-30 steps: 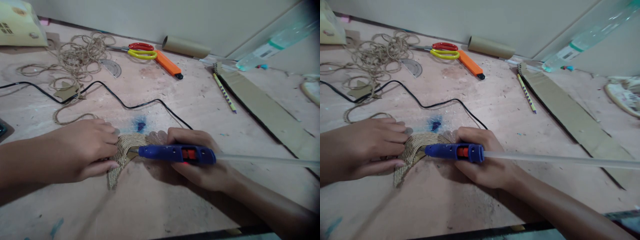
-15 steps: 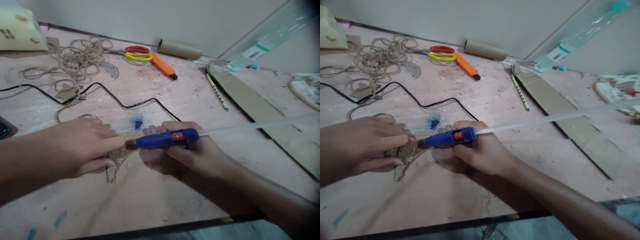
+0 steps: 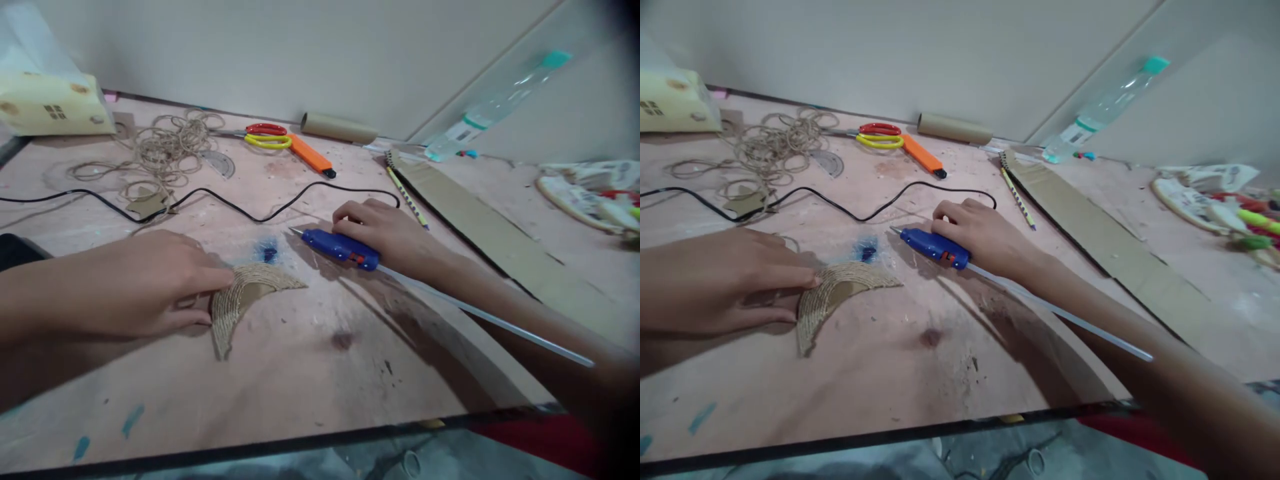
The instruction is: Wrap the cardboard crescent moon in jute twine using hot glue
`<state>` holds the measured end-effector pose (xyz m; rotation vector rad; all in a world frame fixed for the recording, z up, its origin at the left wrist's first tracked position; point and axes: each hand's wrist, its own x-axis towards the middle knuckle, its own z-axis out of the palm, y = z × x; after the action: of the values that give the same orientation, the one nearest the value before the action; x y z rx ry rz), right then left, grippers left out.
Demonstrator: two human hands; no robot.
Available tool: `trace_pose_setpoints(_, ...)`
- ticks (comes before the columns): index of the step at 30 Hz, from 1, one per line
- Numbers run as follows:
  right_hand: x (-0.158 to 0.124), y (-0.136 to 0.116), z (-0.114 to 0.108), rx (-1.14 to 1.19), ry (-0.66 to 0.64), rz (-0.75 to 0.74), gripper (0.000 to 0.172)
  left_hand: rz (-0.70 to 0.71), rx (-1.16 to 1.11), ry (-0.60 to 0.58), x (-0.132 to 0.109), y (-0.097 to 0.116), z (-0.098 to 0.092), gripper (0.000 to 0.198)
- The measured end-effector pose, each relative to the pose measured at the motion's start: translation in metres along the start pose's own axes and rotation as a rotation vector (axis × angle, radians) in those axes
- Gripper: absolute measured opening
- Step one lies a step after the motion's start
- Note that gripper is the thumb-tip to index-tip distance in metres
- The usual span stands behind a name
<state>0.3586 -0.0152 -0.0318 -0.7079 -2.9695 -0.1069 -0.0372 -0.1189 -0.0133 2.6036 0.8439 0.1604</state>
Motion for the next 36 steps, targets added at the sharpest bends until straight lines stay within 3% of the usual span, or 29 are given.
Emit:
trace_pose_setpoints(6,0.010,0.042,0.008,-0.164,-0.079,-0.090,0.041,-0.020,0.003,-0.129,0.007,0.016,0.005,0.014)
trace_pose_setpoints(11,0.017,0.066,-0.004,-0.216,-0.143,-0.158,0.056,-0.001,0.019,-0.090,0.009,0.018,0.016,0.020)
trace_pose_setpoints(15,0.015,0.063,-0.020,-0.265,-0.208,-0.209,0.073,0.020,-0.026,-0.058,0.008,0.013,0.017,0.034)
trace_pose_setpoints(18,0.009,0.035,-0.027,-0.310,-0.126,-0.181,0.055,0.042,-0.158,0.020,0.008,0.017,0.008,0.040)
trace_pose_setpoints(22,0.009,-0.034,-0.030,-0.218,0.251,-0.221,0.019,-0.039,-0.314,0.104,0.012,0.027,-0.002,0.035)
trace_pose_setpoints(24,0.014,-0.073,-0.030,-0.048,0.357,-0.141,0.016,-0.028,-0.308,0.146,0.014,0.030,-0.001,0.034)
trace_pose_setpoints(28,0.027,-0.133,-0.029,0.309,0.241,0.064,0.016,0.006,-0.318,0.166,0.016,0.029,0.007,0.031)
trace_pose_setpoints(31,0.032,-0.151,-0.025,0.414,0.286,0.105,0.013,0.015,-0.345,0.112,0.013,0.026,0.012,0.031)
trace_pose_setpoints(36,0.029,-0.153,-0.013,0.497,0.373,0.114,0.006,0.054,-0.392,0.063,0.013,0.025,0.014,0.030)
